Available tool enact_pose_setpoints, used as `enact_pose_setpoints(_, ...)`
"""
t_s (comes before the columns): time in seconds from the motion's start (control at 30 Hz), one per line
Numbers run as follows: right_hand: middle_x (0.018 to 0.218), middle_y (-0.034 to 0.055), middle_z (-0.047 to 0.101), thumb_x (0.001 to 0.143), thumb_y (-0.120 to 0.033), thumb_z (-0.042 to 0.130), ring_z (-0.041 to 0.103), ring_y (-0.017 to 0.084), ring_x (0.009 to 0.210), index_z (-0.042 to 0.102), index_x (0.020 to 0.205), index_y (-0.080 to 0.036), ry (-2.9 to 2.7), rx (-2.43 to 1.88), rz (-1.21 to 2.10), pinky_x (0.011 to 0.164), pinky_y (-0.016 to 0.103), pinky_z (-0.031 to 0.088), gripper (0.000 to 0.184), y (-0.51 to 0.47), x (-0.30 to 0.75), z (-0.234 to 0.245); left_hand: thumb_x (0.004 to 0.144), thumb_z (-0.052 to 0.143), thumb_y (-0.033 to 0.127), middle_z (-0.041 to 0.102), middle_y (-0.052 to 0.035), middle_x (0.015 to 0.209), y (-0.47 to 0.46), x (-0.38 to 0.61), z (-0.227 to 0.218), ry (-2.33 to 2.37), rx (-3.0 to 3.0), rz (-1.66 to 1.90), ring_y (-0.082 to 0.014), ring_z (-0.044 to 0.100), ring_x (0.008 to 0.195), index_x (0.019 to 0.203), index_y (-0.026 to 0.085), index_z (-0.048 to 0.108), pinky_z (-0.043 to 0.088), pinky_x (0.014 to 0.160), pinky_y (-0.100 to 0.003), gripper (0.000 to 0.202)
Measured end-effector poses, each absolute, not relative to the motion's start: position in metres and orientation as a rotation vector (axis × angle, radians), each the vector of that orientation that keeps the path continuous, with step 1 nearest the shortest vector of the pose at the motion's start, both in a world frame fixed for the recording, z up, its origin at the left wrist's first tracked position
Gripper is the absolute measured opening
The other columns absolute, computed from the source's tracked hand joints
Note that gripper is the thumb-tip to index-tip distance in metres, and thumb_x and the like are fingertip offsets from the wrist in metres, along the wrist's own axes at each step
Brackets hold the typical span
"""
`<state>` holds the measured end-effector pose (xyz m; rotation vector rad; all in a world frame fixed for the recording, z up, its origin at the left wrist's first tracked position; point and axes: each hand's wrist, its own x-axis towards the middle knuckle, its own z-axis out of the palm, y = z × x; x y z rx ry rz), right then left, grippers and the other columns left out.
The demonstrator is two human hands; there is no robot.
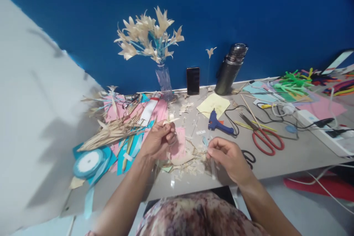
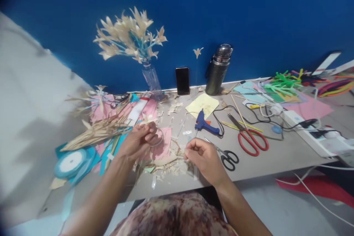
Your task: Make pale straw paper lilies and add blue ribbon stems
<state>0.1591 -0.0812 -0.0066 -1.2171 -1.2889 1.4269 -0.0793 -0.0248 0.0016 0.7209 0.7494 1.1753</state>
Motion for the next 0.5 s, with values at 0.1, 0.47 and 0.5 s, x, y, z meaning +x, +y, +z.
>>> enact_pose_setpoints(0.1,0.063,-0.0011,0.060,0.085,-0.033,0.067,0.045,0.010,0.053,0.064,0.074,-0.018,-1.346,-1.219,1.370,0.051,0.023,0.035,0.019,-0.074,0.146,0.000,0.071,0.088,0.032,0.053,0.0031,0.070,-0.040,-0.079,0.002,0.619,0.694,1.160,-0.0016,0.038,0.048,0.066,0.012,0.056,0.031,0.046,-0.019,0.038)
enact_pose_setpoints(0.47,0.088,0.0024,0.069,0.082,-0.031,0.072,0.046,0.007,0.053,0.067,0.078,-0.018,-1.293,-1.037,1.328,0.050,0.022,0.038,0.014,-0.052,0.112,0.010,0.069,0.090,0.035,0.054,0.0055,0.060,-0.059,-0.078,-0.004,0.616,0.671,1.172,-0.0026,0.039,0.043,0.075,0.014,0.059,0.031,0.048,-0.020,0.038)
enact_pose_setpoints(0.5,0.078,0.0004,0.066,0.082,-0.031,0.072,0.045,0.007,0.052,0.067,0.079,-0.018,-1.309,-1.051,1.322,0.049,0.022,0.037,0.014,-0.052,0.110,0.010,0.068,0.090,0.036,0.053,0.0056,0.059,-0.059,-0.079,-0.004,0.588,0.673,1.158,-0.0026,0.038,0.042,0.073,0.014,0.059,0.031,0.048,-0.020,0.039)
